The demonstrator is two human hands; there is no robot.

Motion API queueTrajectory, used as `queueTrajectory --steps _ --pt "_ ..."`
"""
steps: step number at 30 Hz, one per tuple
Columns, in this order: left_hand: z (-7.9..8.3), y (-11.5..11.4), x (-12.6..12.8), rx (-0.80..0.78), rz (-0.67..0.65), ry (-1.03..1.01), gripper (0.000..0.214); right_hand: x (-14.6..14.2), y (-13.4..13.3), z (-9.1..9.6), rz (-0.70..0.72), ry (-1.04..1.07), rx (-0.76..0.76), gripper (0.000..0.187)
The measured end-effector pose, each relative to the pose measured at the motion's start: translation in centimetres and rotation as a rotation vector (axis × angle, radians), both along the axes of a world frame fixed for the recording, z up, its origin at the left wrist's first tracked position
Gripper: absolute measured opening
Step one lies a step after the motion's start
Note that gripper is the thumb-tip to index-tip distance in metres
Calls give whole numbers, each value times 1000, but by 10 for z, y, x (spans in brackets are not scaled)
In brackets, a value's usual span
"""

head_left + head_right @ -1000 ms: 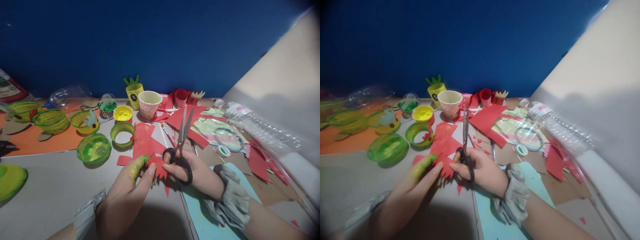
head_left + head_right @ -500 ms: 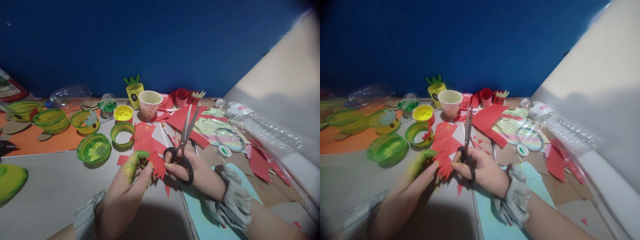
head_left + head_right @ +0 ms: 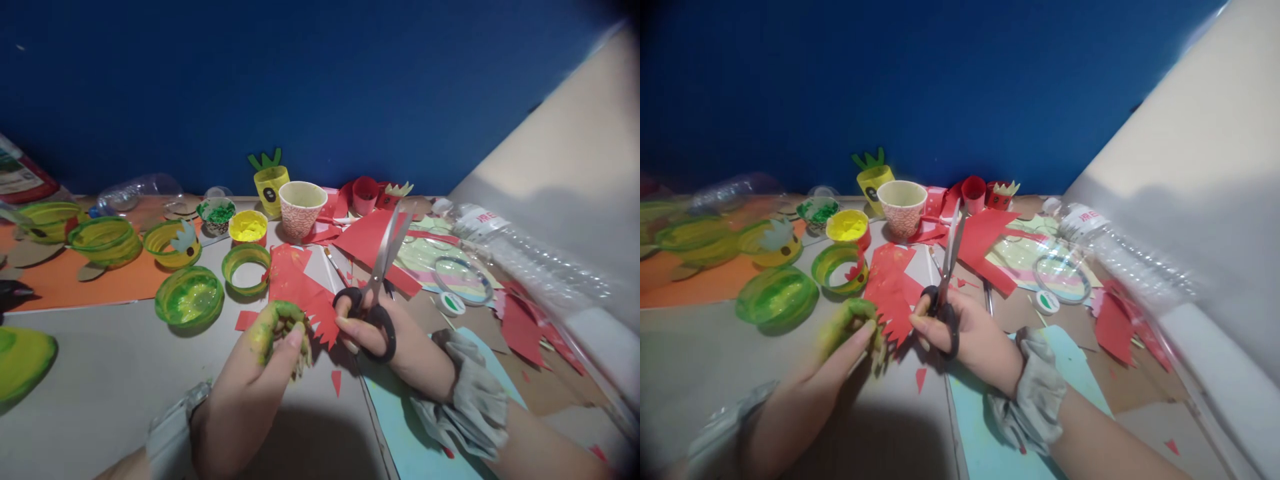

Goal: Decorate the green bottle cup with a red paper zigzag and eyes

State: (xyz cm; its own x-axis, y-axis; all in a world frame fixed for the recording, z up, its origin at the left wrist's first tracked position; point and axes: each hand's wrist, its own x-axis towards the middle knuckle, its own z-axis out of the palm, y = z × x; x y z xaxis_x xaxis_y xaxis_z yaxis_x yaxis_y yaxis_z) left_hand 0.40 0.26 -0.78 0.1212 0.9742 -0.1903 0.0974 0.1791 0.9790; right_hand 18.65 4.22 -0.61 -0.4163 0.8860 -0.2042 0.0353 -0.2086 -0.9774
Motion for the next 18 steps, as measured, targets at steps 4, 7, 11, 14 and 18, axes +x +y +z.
queueTrajectory --steps 4,7,11,14,18 --pt "-3 -2 0 23 -64 126 18 2 -3 -7 18 -4 -47 28" --pt "-3 -2 0 7 0 215 19 3 -3 -7 45 -23 -25 26" --pt "-2 -1 -1 -57 -22 212 23 1 -2 -2 44 -74 26 27" --pt "-1 -1 0 -49 -63 129 21 0 -1 1 -2 -110 84 26" --pt "1 -2 -1 -31 -20 212 24 0 0 0 -28 -82 144 20"
